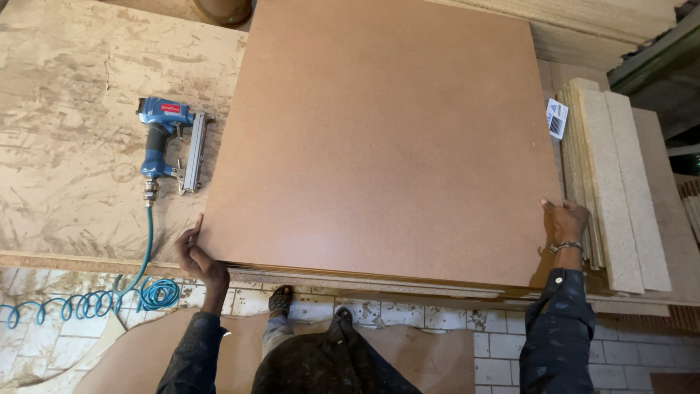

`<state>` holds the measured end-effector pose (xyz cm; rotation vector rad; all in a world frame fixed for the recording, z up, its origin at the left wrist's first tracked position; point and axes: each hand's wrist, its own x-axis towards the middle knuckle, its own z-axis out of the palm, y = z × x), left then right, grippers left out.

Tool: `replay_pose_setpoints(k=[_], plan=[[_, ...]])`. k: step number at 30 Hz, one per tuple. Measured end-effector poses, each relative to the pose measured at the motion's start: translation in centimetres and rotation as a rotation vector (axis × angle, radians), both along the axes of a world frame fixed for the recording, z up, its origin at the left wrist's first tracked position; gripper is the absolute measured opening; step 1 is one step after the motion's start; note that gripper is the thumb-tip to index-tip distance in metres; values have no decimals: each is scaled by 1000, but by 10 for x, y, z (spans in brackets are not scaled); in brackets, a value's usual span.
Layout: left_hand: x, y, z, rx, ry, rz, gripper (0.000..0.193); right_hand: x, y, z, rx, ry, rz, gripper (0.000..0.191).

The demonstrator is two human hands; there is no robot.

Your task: The person aligns a large hardboard panel on a wooden frame on the workbench, positions a thin wood strip along the edge, and uses a pneumatic nail gun to fasten the panel to the frame, repositioning the panel and nailing along different edges.

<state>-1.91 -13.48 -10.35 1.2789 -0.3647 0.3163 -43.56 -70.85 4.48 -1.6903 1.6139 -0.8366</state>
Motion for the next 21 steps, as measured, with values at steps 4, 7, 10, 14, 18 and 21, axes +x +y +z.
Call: replay_pose_setpoints(k=[4,7,10,14,18,21], plan=[[-2,-2,0,3,-74,17,31,-3,-4,-2,-37,89,48,24],[-4,9,0,124,-151,-26,37,-4,-6,-2,-69,241,48,43],[-4,30,8,331,-142,-143,59,-2,-5,-1,0,100,-29,39],[-2,51,27,565,-299,-280,99,3,-6,4,61,78,-59,46],[0,53,39,741,-235,-238,88,5,-6,9,138,51,-101,40],[-1,53,43,788,-253,-208,87,7,-7,10,176,53,-166,37]])
